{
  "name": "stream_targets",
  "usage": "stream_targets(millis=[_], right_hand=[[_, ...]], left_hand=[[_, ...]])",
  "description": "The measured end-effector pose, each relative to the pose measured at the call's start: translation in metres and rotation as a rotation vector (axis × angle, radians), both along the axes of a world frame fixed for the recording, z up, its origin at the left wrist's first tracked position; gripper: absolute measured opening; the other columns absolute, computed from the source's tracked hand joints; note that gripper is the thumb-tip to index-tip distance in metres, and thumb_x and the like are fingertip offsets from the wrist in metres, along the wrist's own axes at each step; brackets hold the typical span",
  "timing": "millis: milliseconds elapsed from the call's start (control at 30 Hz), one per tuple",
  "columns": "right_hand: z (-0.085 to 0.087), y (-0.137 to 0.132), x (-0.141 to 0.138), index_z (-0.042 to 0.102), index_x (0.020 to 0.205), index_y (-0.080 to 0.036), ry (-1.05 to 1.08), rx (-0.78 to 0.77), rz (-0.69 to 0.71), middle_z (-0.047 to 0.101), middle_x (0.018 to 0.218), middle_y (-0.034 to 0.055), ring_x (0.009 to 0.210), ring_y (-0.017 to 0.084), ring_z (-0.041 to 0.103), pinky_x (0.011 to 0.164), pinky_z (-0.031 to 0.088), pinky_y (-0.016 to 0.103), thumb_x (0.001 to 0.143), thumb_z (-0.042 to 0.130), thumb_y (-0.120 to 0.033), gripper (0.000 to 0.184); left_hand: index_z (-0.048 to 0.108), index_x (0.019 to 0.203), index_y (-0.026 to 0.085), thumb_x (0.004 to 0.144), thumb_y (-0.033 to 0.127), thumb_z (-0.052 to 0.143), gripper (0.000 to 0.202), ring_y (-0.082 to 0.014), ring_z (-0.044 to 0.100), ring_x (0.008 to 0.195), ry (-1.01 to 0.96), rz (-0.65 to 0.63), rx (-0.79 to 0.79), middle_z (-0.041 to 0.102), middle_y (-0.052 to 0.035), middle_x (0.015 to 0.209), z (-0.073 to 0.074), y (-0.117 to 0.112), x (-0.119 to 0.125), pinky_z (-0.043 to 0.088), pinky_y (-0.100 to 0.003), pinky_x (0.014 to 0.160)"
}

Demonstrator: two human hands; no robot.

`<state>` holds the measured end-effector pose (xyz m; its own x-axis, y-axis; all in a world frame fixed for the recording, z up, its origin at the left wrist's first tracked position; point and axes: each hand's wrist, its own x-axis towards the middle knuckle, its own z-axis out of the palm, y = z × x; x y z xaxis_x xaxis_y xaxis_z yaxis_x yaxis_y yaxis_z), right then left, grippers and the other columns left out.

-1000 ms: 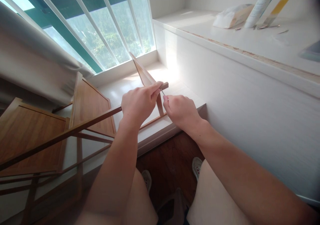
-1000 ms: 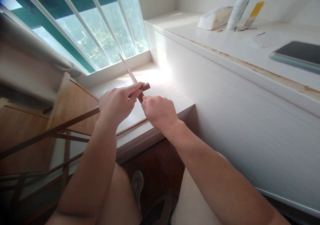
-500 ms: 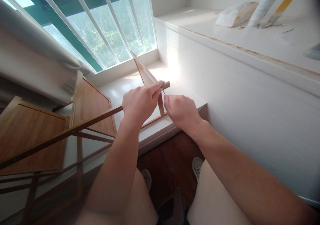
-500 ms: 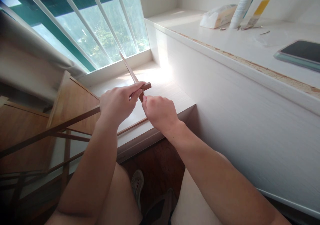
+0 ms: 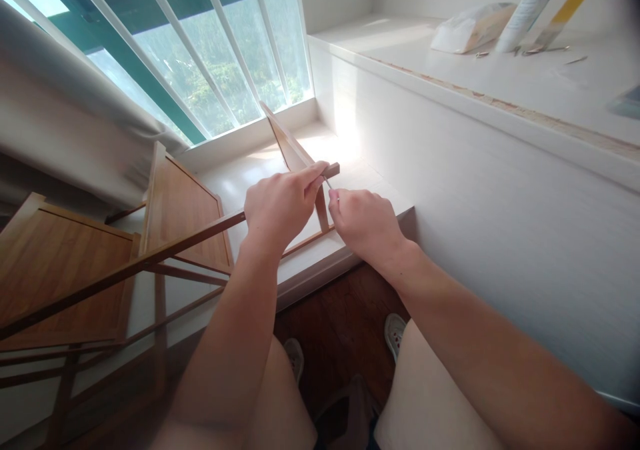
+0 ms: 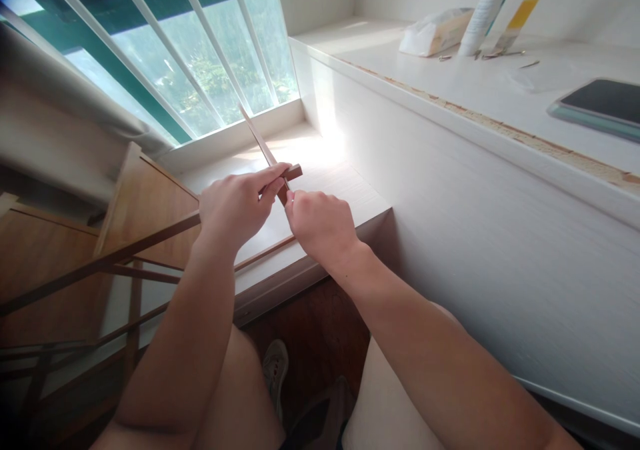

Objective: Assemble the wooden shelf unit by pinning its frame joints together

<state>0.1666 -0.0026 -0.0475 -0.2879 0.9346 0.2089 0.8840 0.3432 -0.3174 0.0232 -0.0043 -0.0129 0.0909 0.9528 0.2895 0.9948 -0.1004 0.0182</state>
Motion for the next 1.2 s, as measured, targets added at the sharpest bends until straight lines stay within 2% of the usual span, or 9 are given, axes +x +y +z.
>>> stream_targets(millis=[333, 633, 1000, 1200], right_hand=[[-0.003, 0.001, 0.003, 0.066, 0.09, -0.017, -0.013, -0.003, 0.049, 0.071, 0.082, 0.0104, 0.07, 0.023, 0.065, 0.057, 0.027, 0.032, 0.104, 0.022, -0.035, 0.049], [0.001, 0.006, 0.012, 0.064, 0.083, -0.017, -0.032, -0.012, 0.082, 0.068, 0.075, 0.0089, 0.065, 0.021, 0.06, 0.055, 0.021, 0.032, 0.104, 0.024, -0.036, 0.049], [-0.001, 0.009, 0.013, 0.064, 0.083, -0.016, 0.046, 0.025, 0.082, 0.067, 0.076, 0.009, 0.063, 0.019, 0.056, 0.057, 0.019, 0.032, 0.104, 0.026, -0.036, 0.047], [-0.01, 0.011, 0.012, 0.058, 0.074, -0.018, 0.205, 0.003, 0.1, 0.06, 0.068, 0.0063, 0.059, 0.016, 0.046, 0.057, 0.021, 0.031, 0.103, 0.027, -0.037, 0.047]], left_hand=[[0.061, 0.128, 0.049, 0.1, 0.047, 0.037, 0.037, -0.0265, 0.068, 0.085, 0.001, 0.001, 0.0, 0.076, 0.0004, 0.099, 0.0, 0.001, 0.0, 0.039, -0.034, 0.069], [0.061, 0.127, 0.049, 0.1, 0.049, 0.036, 0.037, -0.0264, 0.068, 0.084, 0.017, -0.003, 0.018, 0.076, 0.0016, 0.098, -0.002, 0.001, -0.001, 0.038, -0.033, 0.066], [0.062, 0.128, 0.048, 0.1, 0.048, 0.036, 0.037, -0.0252, 0.067, 0.082, 0.033, 0.011, -0.004, 0.075, -0.0001, 0.095, 0.0, 0.001, 0.001, 0.038, -0.033, 0.067], [0.062, 0.126, 0.048, 0.1, 0.047, 0.036, 0.037, -0.0258, 0.067, 0.081, 0.036, 0.008, 0.014, 0.075, -0.0002, 0.092, -0.001, 0.002, 0.0, 0.038, -0.033, 0.066]])
